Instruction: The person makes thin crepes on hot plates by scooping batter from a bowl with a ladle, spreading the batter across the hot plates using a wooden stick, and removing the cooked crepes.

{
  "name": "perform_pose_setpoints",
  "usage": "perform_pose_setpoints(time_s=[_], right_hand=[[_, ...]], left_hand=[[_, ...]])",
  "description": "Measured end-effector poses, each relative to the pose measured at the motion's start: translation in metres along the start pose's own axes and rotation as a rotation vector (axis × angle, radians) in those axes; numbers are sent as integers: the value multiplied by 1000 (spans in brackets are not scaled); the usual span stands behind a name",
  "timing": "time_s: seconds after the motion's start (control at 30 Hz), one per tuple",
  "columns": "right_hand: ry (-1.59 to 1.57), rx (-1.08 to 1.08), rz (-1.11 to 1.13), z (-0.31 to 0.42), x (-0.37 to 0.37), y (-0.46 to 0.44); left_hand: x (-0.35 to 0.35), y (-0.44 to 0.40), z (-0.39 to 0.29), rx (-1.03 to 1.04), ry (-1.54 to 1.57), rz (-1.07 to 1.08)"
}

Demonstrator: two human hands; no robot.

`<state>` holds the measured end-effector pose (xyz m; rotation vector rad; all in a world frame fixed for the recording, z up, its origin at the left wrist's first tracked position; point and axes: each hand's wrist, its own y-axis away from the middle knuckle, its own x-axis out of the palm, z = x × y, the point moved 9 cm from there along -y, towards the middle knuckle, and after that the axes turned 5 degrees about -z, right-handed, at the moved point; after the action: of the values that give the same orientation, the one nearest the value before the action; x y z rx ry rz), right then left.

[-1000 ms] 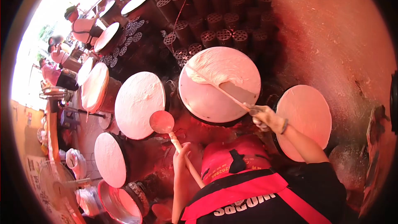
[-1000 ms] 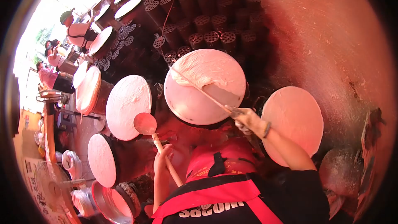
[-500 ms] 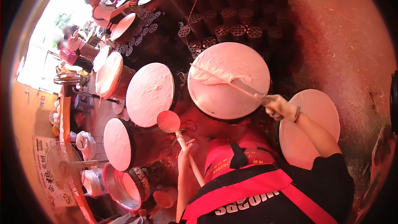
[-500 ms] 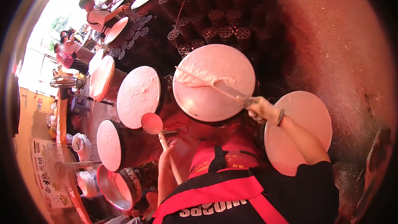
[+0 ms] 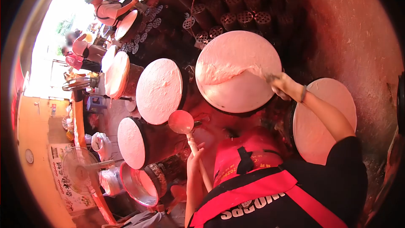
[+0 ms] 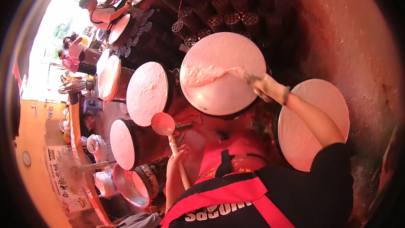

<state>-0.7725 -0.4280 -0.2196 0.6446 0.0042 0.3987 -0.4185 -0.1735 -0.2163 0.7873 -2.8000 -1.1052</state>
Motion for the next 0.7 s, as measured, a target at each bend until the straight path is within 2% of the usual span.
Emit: perform_pose_setpoints(time_s=[0.1,0.23,0.3,0.37,0.43,0.47,0.5,0.57,0.63,0.7], right_hand=[[27,75,5,-14,22,-22],[106,8,113,-67,42,37],[-86,104,91,-71,43,93],[-132,81,0,-96,44,98],[-374,-83,-383,-96,35,98],[-488,-38,-563,-96,42,98],[-554,-58,-581,-102,54,88],[-412,-58,-570,-115,88,77],[-351,-184,-387,-126,123,86],[-343,-84,-361,-143,153,131]], left_hand=[[2,4,0,-45,16,35],[8,-3,-16,-15,-82,73],[9,-9,-22,-2,-109,117],[19,-11,-31,-40,-106,220],[20,-20,-41,-12,-158,269],[19,-25,-46,11,-192,289],[18,-27,-52,13,-209,321],[12,-34,-66,38,-287,376],[3,-51,-72,113,-292,466],[-9,-65,-70,52,-230,546]])
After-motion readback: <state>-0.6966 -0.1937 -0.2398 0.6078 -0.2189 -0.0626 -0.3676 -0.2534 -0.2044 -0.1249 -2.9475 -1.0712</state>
